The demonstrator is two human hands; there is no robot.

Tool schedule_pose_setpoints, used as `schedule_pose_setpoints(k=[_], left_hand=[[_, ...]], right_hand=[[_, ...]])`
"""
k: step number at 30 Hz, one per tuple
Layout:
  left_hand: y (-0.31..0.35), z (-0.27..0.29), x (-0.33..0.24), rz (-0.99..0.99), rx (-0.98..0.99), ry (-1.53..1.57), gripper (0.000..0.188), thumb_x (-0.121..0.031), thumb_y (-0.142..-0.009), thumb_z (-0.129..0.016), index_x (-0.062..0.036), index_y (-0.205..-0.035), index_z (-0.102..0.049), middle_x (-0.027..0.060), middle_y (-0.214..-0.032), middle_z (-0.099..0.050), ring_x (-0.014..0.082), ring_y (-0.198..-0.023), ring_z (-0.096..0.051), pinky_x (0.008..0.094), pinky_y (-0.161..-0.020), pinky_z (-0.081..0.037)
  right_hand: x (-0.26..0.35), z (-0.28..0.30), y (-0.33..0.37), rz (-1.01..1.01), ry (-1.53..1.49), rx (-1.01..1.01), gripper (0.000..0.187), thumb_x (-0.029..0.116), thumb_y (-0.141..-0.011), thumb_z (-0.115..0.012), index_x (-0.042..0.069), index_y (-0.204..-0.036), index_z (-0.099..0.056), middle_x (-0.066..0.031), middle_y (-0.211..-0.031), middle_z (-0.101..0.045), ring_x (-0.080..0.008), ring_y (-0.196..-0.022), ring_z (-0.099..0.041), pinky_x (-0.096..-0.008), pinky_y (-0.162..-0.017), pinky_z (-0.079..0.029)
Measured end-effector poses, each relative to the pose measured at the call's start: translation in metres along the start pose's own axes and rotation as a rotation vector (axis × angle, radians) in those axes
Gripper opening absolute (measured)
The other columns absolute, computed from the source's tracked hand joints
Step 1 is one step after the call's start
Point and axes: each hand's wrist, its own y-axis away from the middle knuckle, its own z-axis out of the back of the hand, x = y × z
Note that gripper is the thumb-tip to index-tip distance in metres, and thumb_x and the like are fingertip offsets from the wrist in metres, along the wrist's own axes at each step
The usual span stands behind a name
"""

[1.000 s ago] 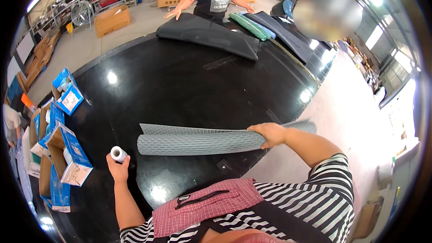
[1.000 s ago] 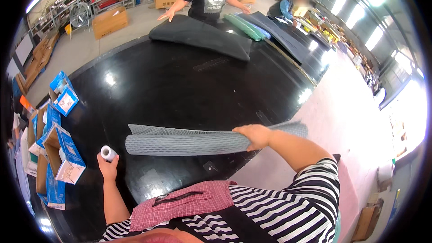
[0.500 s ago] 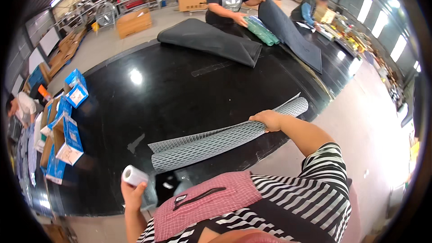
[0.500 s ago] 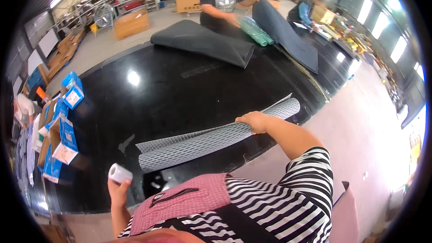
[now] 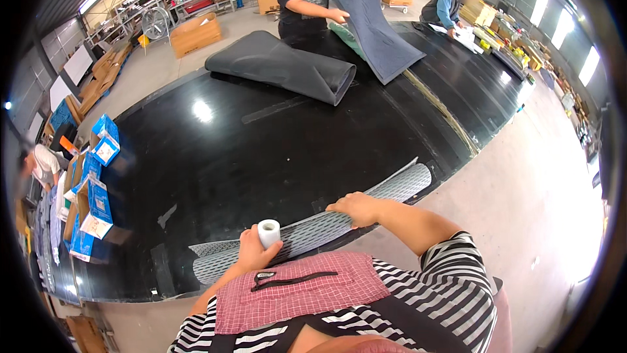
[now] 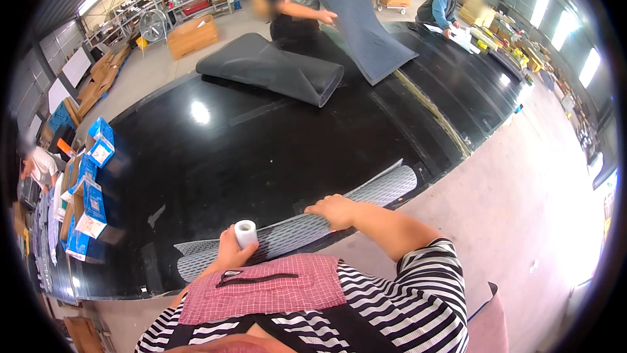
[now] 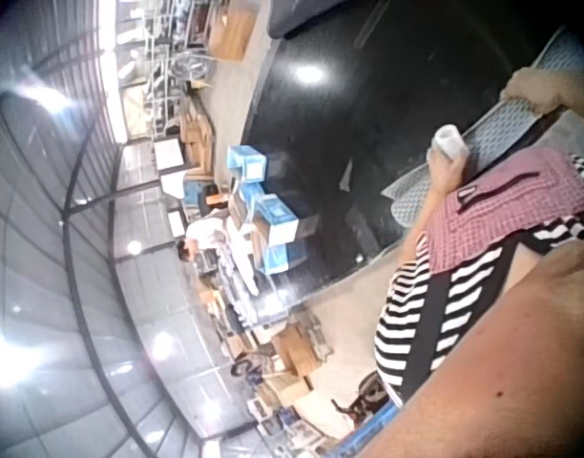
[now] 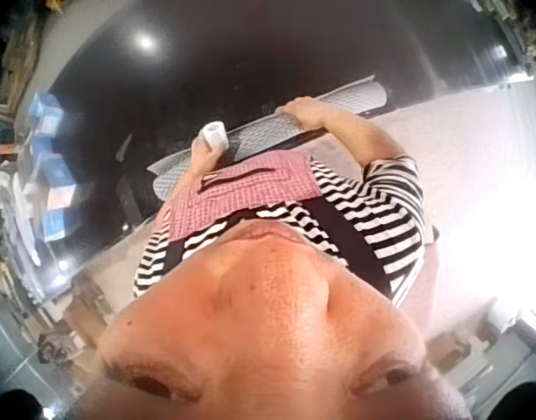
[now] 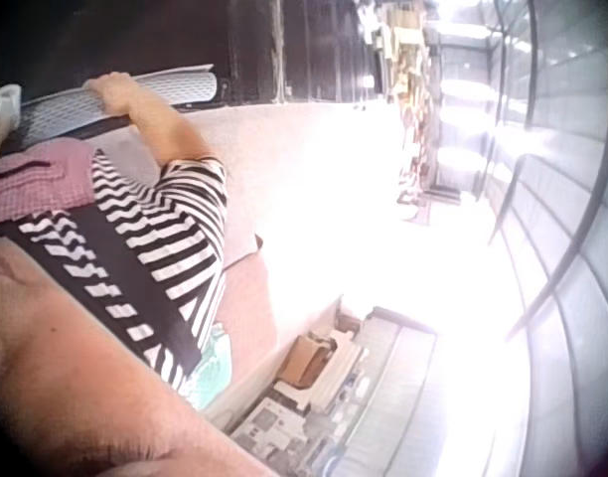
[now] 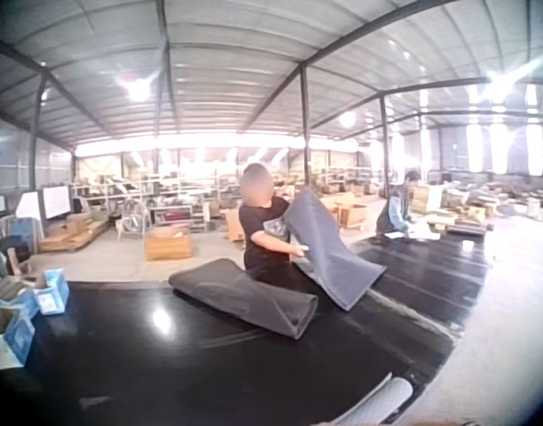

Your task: The person rolls a gray textured mat and secures it with tape. They then unwrap a green textured mat from plastic, roll it up, and secure it with tape. The person handles multiple mats and rolls of tape on a large black table.

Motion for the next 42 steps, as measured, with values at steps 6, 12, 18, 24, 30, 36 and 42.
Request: schedule_pose_setpoints(k=[6, 12, 18, 24, 30, 36, 42], left_hand=[[-0.011, -0.005, -0.010, -0.022, -0.140, -0.072, 0.060, -0.039, -0.076, -0.082, -0.0004, -0.114, -0.056, 0.0222, -0.100, -0.068, 0.0453, -0.092, -0.063, 0.0532, -0.082, -0.051], [-0.036, -0.008, 0.003, 0.059, -0.075, -0.128, 0.069, -0.045, -0.078, -0.080, 0.0011, -0.119, -0.051, 0.0276, -0.099, -0.067, 0.0483, -0.092, -0.064, 0.0551, -0.080, -0.052], [-0.045, -0.003, 0.018, 0.094, -0.011, -0.078, 0.079, -0.054, -0.077, -0.079, 0.0001, -0.126, -0.047, 0.0318, -0.097, -0.067, 0.0502, -0.093, -0.066, 0.0571, -0.082, -0.053], [-0.057, -0.012, 0.030, 0.064, -0.048, -0.133, 0.071, -0.049, -0.079, -0.079, 0.0008, -0.118, -0.048, 0.0319, -0.092, -0.068, 0.0514, -0.086, -0.066, 0.0579, -0.075, -0.053], [-0.072, -0.006, 0.036, 0.056, 0.013, -0.034, 0.069, -0.049, -0.082, -0.078, 0.0016, -0.117, -0.047, 0.0313, -0.092, -0.069, 0.0515, -0.088, -0.067, 0.0564, -0.076, -0.054], [-0.094, -0.007, 0.045, 0.084, 0.064, -0.048, 0.068, -0.049, -0.082, -0.077, 0.0000, -0.117, -0.046, 0.0306, -0.097, -0.070, 0.0509, -0.094, -0.067, 0.0553, -0.079, -0.054], [-0.111, -0.007, 0.038, -0.005, -0.032, 0.102, 0.060, -0.032, -0.077, -0.084, -0.0056, -0.118, -0.048, 0.0257, -0.101, -0.069, 0.0471, -0.098, -0.068, 0.0518, -0.082, -0.055]], right_hand=[[-0.028, 0.005, -0.015, 0.000, -0.254, 0.021, 0.108, 0.007, -0.065, -0.089, 0.015, -0.158, -0.036, -0.0160, -0.144, -0.058, -0.0354, -0.134, -0.054, -0.0449, -0.111, -0.044], [-0.046, 0.010, -0.012, 0.027, -0.483, -0.205, 0.096, 0.005, -0.060, -0.090, 0.010, -0.147, -0.051, -0.0157, -0.142, -0.057, -0.0347, -0.136, -0.050, -0.0437, -0.114, -0.041], [-0.033, -0.012, 0.000, -0.019, -0.248, -0.369, 0.064, 0.028, -0.074, -0.085, 0.013, -0.133, -0.063, -0.0174, -0.147, -0.054, -0.0352, -0.142, -0.045, -0.0487, -0.119, -0.033], [-0.014, -0.022, -0.030, -0.328, -0.137, -0.530, 0.068, 0.060, -0.093, -0.061, 0.005, -0.134, -0.062, -0.0179, -0.133, -0.063, -0.0345, -0.127, -0.057, -0.0474, -0.108, -0.042], [-0.006, 0.000, -0.047, -0.425, 0.030, -0.300, 0.058, 0.057, -0.102, -0.044, 0.009, -0.106, -0.077, -0.0115, -0.112, -0.069, -0.0294, -0.112, -0.062, -0.0449, -0.100, -0.046], [-0.019, 0.004, -0.065, -0.466, 0.060, -0.212, 0.057, 0.052, -0.103, -0.041, 0.009, -0.099, -0.078, -0.0100, -0.107, -0.073, -0.0310, -0.108, -0.065, -0.0449, -0.099, -0.047], [-0.025, 0.012, -0.075, -0.486, -0.070, -0.246, 0.050, 0.051, -0.100, -0.049, 0.010, -0.106, -0.077, -0.0120, -0.109, -0.074, -0.0319, -0.107, -0.068, -0.0453, -0.101, -0.048]])
